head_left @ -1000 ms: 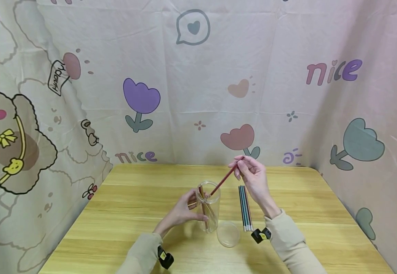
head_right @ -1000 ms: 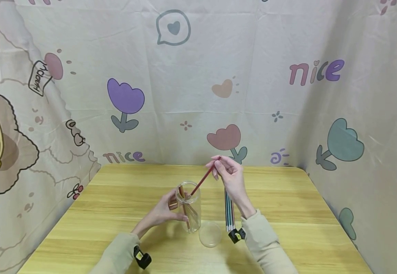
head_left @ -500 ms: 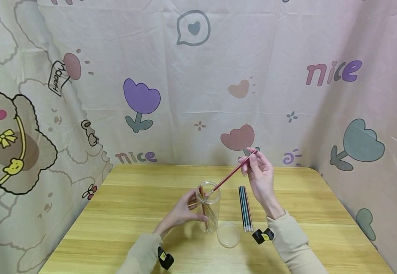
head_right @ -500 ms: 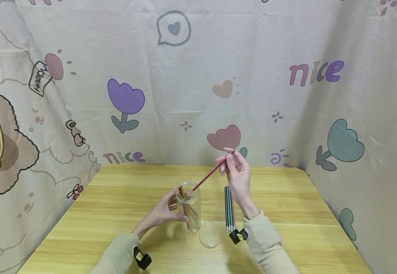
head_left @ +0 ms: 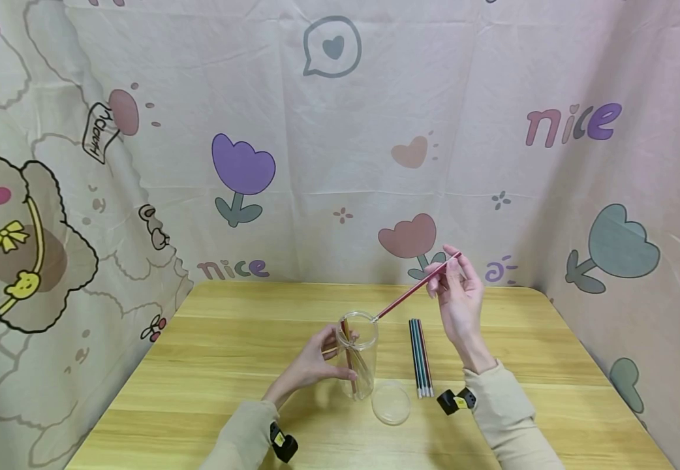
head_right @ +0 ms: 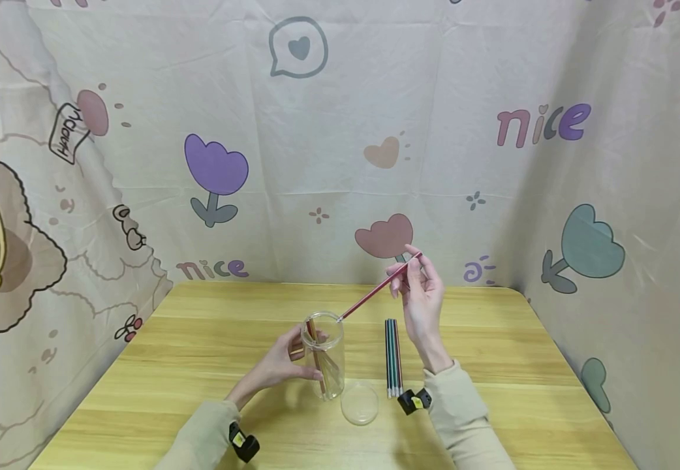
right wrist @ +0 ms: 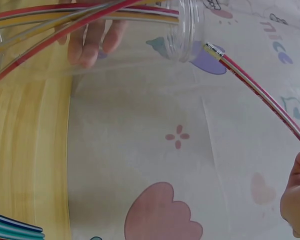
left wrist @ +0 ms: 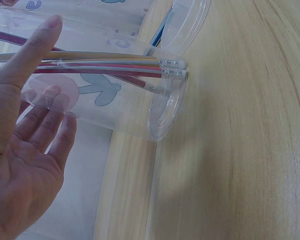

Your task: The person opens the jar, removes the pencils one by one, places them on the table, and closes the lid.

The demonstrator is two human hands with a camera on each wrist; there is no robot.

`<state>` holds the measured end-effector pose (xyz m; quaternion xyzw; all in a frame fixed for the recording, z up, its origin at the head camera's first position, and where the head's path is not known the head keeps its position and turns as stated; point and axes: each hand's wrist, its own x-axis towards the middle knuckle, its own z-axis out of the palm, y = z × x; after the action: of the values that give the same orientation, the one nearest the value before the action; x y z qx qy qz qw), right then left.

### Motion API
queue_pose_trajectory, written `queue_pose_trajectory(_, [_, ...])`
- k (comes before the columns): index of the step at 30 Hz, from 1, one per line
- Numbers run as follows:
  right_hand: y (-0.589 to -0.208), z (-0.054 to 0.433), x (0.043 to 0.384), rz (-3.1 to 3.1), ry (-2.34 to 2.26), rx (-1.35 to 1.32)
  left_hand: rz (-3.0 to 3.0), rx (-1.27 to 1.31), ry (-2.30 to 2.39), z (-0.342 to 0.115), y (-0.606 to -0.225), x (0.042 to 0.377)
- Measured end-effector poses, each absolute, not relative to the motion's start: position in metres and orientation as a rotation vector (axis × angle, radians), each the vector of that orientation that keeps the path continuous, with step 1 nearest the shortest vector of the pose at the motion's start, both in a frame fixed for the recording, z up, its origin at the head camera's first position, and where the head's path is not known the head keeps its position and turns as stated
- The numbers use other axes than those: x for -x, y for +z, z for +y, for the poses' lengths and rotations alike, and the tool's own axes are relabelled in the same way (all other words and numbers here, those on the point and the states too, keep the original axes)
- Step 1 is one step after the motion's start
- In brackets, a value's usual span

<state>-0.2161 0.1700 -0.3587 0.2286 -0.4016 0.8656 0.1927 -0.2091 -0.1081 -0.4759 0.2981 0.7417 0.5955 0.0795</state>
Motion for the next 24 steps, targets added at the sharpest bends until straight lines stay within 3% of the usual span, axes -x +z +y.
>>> queue_pose_trajectory(8, [-0.357, 0.175, 0.216, -1.077, 2.456, -0.715, 2.212, -0.862, 1.790, -0.108, -0.475, 0.208])
queue_pose_trajectory(24, [-0.357, 0.184, 0.220, -1.070, 2.393, -0.446, 2.206, -0.868, 1.797, -0.109, -0.474, 0.207])
